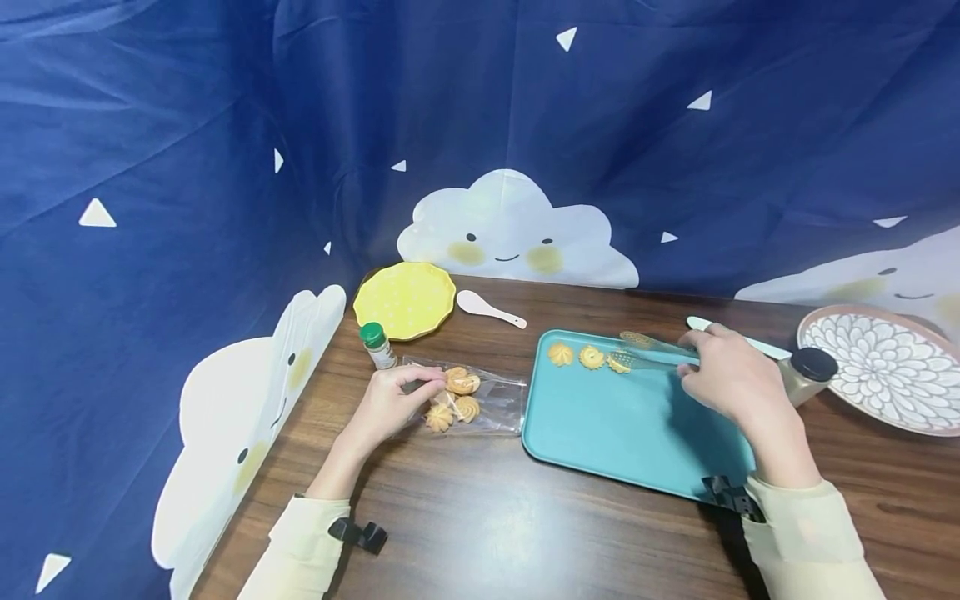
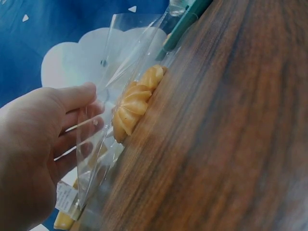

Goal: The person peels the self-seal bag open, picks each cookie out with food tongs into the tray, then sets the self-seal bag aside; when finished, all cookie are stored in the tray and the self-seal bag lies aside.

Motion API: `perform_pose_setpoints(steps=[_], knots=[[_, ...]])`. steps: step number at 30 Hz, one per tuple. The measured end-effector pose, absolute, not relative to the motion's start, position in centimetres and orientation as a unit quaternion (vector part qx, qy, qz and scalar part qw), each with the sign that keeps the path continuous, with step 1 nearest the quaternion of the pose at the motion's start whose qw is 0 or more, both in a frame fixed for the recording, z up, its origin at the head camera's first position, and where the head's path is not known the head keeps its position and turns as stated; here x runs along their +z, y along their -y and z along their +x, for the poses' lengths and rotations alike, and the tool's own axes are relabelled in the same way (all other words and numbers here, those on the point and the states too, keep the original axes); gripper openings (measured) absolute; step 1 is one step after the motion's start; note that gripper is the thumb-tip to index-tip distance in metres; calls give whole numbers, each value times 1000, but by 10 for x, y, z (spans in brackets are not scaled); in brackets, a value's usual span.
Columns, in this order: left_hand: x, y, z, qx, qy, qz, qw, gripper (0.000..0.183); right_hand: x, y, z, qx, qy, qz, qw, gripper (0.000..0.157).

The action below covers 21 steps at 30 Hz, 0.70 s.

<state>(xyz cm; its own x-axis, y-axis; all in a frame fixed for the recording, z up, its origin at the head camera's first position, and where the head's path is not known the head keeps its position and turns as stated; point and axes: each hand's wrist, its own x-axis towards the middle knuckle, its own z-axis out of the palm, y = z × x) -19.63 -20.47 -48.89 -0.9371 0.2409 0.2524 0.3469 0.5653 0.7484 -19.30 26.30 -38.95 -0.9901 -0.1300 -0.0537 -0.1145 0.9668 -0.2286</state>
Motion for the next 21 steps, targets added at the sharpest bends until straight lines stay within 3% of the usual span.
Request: perform_pose_setpoints(steps=[9,14,21], knots=[[-491,203,-198,-432,882,-174,69,21,-388,-227,-180,-136,-982,-131,-30,34],[-492,207,-195,-425,884,-176,82,16,-407,-185,-176,-145,-965,-217,-34,27],[-491,205,-196,-429,881,-179,86,17,-426,-145,-169,-128,-957,-256,-48,25]])
